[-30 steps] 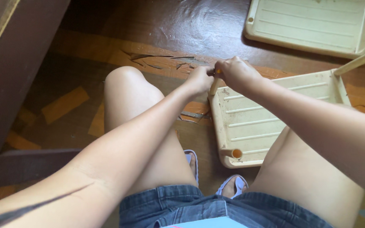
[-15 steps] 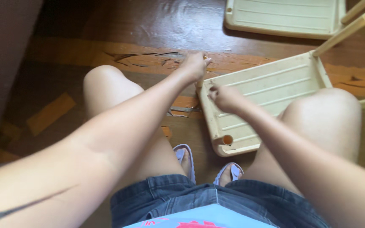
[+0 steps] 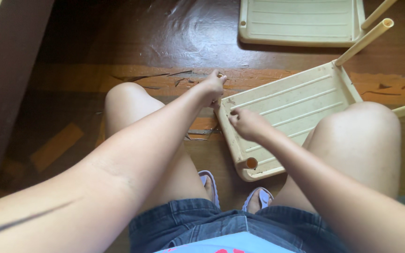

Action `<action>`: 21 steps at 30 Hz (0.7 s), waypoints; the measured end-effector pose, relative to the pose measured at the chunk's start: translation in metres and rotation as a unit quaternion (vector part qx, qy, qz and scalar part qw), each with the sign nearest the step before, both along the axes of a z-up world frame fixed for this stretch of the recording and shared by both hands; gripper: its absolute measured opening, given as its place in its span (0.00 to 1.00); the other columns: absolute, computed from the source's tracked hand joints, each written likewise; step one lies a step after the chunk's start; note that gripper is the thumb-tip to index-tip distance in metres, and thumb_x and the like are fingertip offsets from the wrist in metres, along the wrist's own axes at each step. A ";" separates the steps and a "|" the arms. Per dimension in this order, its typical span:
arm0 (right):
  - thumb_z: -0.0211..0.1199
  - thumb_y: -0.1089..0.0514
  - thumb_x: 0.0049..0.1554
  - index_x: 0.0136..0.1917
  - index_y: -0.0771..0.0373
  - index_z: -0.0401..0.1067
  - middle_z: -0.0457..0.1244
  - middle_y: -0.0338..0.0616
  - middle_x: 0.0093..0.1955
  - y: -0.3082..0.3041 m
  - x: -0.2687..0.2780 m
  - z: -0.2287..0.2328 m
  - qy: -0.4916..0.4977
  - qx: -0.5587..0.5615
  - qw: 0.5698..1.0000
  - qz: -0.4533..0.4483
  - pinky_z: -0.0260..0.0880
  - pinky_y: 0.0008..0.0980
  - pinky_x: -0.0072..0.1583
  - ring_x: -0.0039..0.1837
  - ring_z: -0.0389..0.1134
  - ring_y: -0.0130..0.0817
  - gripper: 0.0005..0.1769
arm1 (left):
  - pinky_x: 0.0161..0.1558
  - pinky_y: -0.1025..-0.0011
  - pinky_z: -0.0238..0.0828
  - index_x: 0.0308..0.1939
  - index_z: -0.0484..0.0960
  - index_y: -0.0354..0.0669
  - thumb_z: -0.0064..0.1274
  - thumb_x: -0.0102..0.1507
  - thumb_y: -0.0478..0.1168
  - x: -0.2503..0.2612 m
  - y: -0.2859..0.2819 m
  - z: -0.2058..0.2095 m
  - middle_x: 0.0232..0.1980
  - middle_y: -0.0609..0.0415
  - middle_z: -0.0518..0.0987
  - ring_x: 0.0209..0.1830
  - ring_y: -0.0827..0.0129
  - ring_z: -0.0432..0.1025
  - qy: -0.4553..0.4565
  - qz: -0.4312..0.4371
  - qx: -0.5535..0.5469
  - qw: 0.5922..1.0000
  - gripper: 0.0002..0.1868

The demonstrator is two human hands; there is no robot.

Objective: The person assembles a plastic stool by inserting cylindrical legs into the base. They sit on the floor, pick up legs from a tray, and fit them into the base one by one, then stack the assembled stool on another.

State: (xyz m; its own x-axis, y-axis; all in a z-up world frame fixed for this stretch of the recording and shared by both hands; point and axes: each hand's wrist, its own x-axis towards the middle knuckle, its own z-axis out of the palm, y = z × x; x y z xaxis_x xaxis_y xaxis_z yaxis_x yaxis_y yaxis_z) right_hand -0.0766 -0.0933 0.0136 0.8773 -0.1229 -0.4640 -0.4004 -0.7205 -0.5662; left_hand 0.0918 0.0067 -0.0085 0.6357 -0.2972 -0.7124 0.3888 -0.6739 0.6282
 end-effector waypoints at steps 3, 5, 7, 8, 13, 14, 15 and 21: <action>0.52 0.45 0.62 0.63 0.59 0.74 0.68 0.57 0.61 -0.017 -0.005 0.008 -0.003 0.008 1.000 -0.012 0.66 0.47 0.66 0.64 0.68 0.55 0.23 | 0.31 0.54 0.81 0.68 0.63 0.61 0.39 0.70 0.57 -0.004 0.005 0.005 0.44 0.49 0.74 0.33 0.64 0.71 -0.010 -0.004 -0.008 1.000 0.23; 0.52 0.44 0.61 0.62 0.58 0.76 0.69 0.58 0.59 -0.022 -0.020 0.012 0.028 -0.010 1.000 -0.003 0.67 0.46 0.66 0.63 0.69 0.54 0.24 | 0.33 0.51 0.83 0.71 0.56 0.53 0.36 0.69 0.61 -0.015 0.012 0.004 0.43 0.47 0.75 0.32 0.62 0.73 0.003 0.016 0.003 1.000 0.31; 0.51 0.40 0.61 0.61 0.59 0.76 0.69 0.59 0.58 -0.023 -0.031 0.017 0.055 -0.022 0.998 0.020 0.68 0.47 0.65 0.62 0.70 0.54 0.27 | 0.35 0.47 0.83 0.78 0.38 0.42 0.33 0.69 0.68 -0.037 0.025 -0.001 0.42 0.40 0.77 0.30 0.53 0.77 0.037 0.064 0.032 0.997 0.46; 0.50 0.38 0.62 0.61 0.59 0.76 0.69 0.59 0.57 -0.022 -0.039 0.021 0.072 -0.028 0.996 0.040 0.68 0.49 0.64 0.61 0.70 0.55 0.29 | 0.32 0.47 0.83 0.69 0.55 0.34 0.27 0.68 0.71 -0.053 0.038 -0.004 0.39 0.40 0.76 0.28 0.53 0.75 0.090 0.010 0.011 0.996 0.44; 0.37 0.24 0.64 0.63 0.61 0.73 0.73 0.63 0.50 -0.002 -0.050 0.029 0.389 0.064 0.918 -0.050 0.75 0.51 0.53 0.47 0.74 0.50 0.43 | 0.46 0.48 0.80 0.62 0.69 0.26 0.21 0.72 0.59 -0.118 0.057 -0.015 0.48 0.30 0.82 0.44 0.44 0.81 0.377 -0.056 0.082 0.921 0.37; 0.39 0.25 0.64 0.66 0.57 0.70 0.71 0.64 0.50 -0.001 -0.050 0.030 0.411 0.102 0.903 -0.071 0.75 0.51 0.52 0.45 0.73 0.49 0.39 | 0.45 0.48 0.79 0.63 0.69 0.24 0.19 0.71 0.60 -0.124 0.054 -0.014 0.48 0.29 0.82 0.46 0.44 0.80 0.425 -0.043 0.071 0.902 0.40; 0.41 0.27 0.63 0.68 0.52 0.66 0.70 0.65 0.50 -0.002 -0.050 0.029 0.432 0.139 0.886 -0.092 0.75 0.51 0.51 0.43 0.72 0.48 0.36 | 0.45 0.48 0.78 0.63 0.70 0.22 0.17 0.70 0.61 -0.130 0.050 -0.011 0.49 0.28 0.82 0.49 0.45 0.79 0.471 -0.029 0.061 0.879 0.43; 0.52 0.45 0.63 0.64 0.66 0.69 0.69 0.55 0.46 -0.007 -0.030 0.027 0.215 0.222 0.944 -0.114 0.78 0.45 0.43 0.37 0.68 0.40 0.26 | 0.41 0.53 0.70 0.55 0.70 0.48 0.30 0.71 0.55 -0.126 0.023 -0.011 0.43 0.45 0.75 0.42 0.57 0.72 0.362 0.052 -0.039 0.930 0.21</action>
